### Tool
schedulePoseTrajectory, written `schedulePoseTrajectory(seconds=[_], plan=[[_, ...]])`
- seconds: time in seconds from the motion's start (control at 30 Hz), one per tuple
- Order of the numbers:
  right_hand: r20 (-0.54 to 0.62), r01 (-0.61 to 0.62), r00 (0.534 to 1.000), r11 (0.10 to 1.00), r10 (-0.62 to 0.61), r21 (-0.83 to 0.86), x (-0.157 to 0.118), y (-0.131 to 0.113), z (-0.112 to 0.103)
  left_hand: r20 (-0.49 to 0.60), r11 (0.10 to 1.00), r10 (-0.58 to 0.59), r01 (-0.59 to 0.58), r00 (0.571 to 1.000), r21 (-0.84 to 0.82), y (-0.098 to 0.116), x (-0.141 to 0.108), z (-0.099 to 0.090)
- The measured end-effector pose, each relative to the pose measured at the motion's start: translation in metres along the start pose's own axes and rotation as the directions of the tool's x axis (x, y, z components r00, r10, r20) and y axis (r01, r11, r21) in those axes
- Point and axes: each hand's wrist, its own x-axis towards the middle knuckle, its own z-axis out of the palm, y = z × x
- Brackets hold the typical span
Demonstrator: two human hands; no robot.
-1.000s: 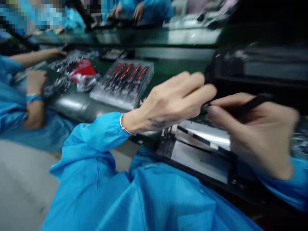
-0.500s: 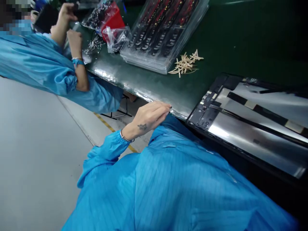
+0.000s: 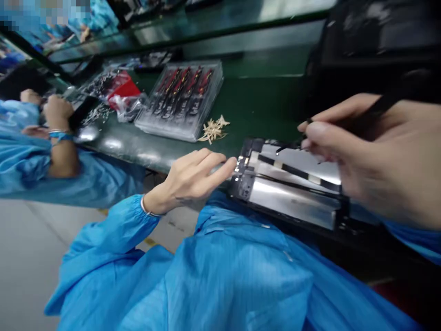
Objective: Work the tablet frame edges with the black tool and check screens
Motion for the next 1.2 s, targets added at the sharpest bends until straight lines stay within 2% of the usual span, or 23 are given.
schedulePoseTrajectory(seconds=[0.07,0.13,0.2,0.3,0.4,0.47,0.57,0.67,0.77,0.87,0.97,1.03,1.1,1.2], plan=[[-0.04,0.051,0.998,0.998,-0.049,0.045,0.003,-0.005,0.004,-0.065,1.0,0.002,-0.001,0.998,0.004,-0.003,0.041,0.005],[-0.056,0.048,0.998,0.992,-0.041,0.116,0.006,-0.004,0.006,-0.049,1.0,-0.021,0.02,0.999,-0.014,-0.001,0.079,0.01],[-0.062,0.024,0.998,0.988,-0.014,0.152,0.008,0.0,0.005,-0.029,0.997,-0.06,0.058,0.998,-0.049,0.002,0.105,0.017],[-0.043,0.026,0.999,0.98,-0.018,0.195,0.01,0.004,0.002,-0.036,0.988,-0.098,0.093,0.995,-0.125,0.0,0.119,0.028],[-0.038,0.067,0.997,0.972,-0.06,0.225,0.013,0.007,-0.001,-0.079,0.943,-0.172,0.141,0.982,-0.302,-0.01,0.115,0.035],[-0.045,0.101,0.994,0.984,-0.095,0.15,0.016,0.011,-0.002,-0.059,0.815,-0.297,0.22,0.953,-0.537,-0.016,0.111,0.037],[0.031,0.127,0.991,0.992,-0.127,-0.002,0.022,0.017,-0.003,0.101,0.496,-0.458,0.349,0.883,-0.795,-0.018,0.111,0.035],[0.101,0.154,0.983,0.988,-0.152,-0.016,0.023,0.023,0.0,0.207,0.286,-0.491,0.381,0.846,-0.879,-0.014,0.115,0.035],[0.07,0.181,0.981,0.983,-0.182,0.019,0.021,0.026,0.003,0.234,0.178,-0.483,0.356,0.844,-0.917,-0.008,0.116,0.04],[0.023,0.207,0.978,0.978,-0.207,-0.013,0.018,0.023,-0.002,0.252,0.193,-0.467,0.376,0.848,-0.906,-0.009,0.109,0.045],[0.033,0.227,0.974,0.968,-0.225,-0.109,0.014,0.018,-0.02,0.272,0.316,-0.357,0.39,0.894,-0.865,-0.017,0.097,0.051],[0.087,0.193,0.98,0.961,-0.179,-0.199,0.012,0.017,-0.038,0.292,0.419,-0.275,0.388,0.916,-0.821,-0.025,0.09,0.056],[0.171,0.146,0.98,0.945,-0.099,-0.291,0.009,0.02,-0.057,0.315,0.501,-0.231,0.39,0.921,-0.773,-0.032,0.085,0.06],[0.301,0.09,0.953,0.921,0.031,-0.38,0.005,0.029,-0.079,0.297,0.573,-0.209,0.363,0.932,-0.735,-0.037,0.085,0.063]])
